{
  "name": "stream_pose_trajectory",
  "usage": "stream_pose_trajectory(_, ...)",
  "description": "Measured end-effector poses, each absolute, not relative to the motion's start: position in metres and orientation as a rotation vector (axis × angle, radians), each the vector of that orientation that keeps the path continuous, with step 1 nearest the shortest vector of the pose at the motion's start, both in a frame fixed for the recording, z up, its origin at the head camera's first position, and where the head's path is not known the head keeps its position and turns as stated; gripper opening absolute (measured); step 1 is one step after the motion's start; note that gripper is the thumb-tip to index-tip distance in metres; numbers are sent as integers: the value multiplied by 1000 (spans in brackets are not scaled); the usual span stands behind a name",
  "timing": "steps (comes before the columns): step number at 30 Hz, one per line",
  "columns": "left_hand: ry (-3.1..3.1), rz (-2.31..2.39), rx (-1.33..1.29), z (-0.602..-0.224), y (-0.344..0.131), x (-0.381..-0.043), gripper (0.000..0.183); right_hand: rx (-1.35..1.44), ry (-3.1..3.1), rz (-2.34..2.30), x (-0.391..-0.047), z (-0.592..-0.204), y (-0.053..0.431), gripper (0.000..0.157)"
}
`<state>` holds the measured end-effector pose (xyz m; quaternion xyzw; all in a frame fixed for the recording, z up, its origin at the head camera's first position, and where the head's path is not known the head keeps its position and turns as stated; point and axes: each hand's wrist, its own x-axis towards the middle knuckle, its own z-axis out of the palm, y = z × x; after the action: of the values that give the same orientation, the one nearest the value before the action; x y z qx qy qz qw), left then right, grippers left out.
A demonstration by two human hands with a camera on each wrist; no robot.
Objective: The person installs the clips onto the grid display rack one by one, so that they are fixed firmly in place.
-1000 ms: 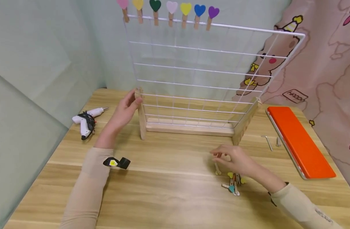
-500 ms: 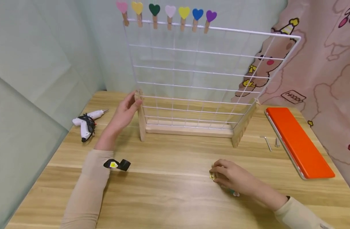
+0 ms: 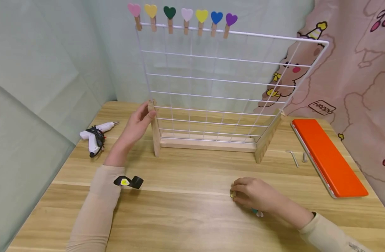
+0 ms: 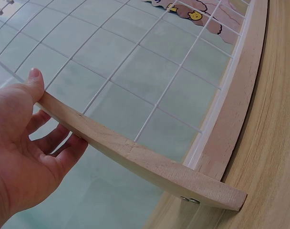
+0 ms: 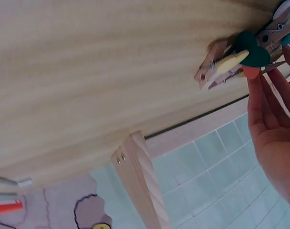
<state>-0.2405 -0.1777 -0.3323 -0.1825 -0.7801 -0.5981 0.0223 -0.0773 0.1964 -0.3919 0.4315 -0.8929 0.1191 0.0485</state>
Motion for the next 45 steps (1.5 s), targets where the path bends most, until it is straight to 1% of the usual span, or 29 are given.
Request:
stream_pose_trajectory(8,-2413,-1828,-573,-329,-179,-241,54,1386,-2528,197,-85,-388,194,19)
stream_pose_trajectory(12,-2412,-1852,-565,-329,-180,-241,56,1414,-2428,176,-95,-388,193,16)
stream_pose_trajectory(16,-2425,-1859,-555,-331,-180,-240,57,1405,-2383,262,-105,-386,193,15)
stream_pose_trajectory(20,-2434,-1855,-572,-333,-179,-240,56,1338,-2374,528,-116,-372,191,14)
stream_pose_trajectory(22,-2431,-1849,-589,-334,-178,-240,55,1283,-2343,647,-123,-353,189,14)
stream_pose_trajectory(24,-2426,-1857,-594,-334,-179,-240,53,1224,-2298,698,-131,-325,188,13)
stream_pose_trajectory(30,-2451,-1837,-533,-333,-183,-239,58,1065,-2084,674,-157,-213,188,13)
stream_pose_trajectory(34,-2444,-1826,-553,-334,-184,-239,57,1016,-1969,818,-164,-154,181,13)
stream_pose_trajectory(37,-2411,-1850,-586,-335,-184,-239,53,962,-1984,932,-170,-122,175,15)
stream_pose_trajectory(39,-2393,-1866,-589,-335,-182,-238,52,856,-2082,1008,-177,-107,172,18)
stream_pose_trajectory(42,-2383,-1864,-598,-335,-181,-239,50,637,-2269,1117,-187,-91,170,26)
stream_pose_trajectory(45,-2381,-1864,-606,-334,-179,-240,49,536,-2381,1227,-195,-82,168,32)
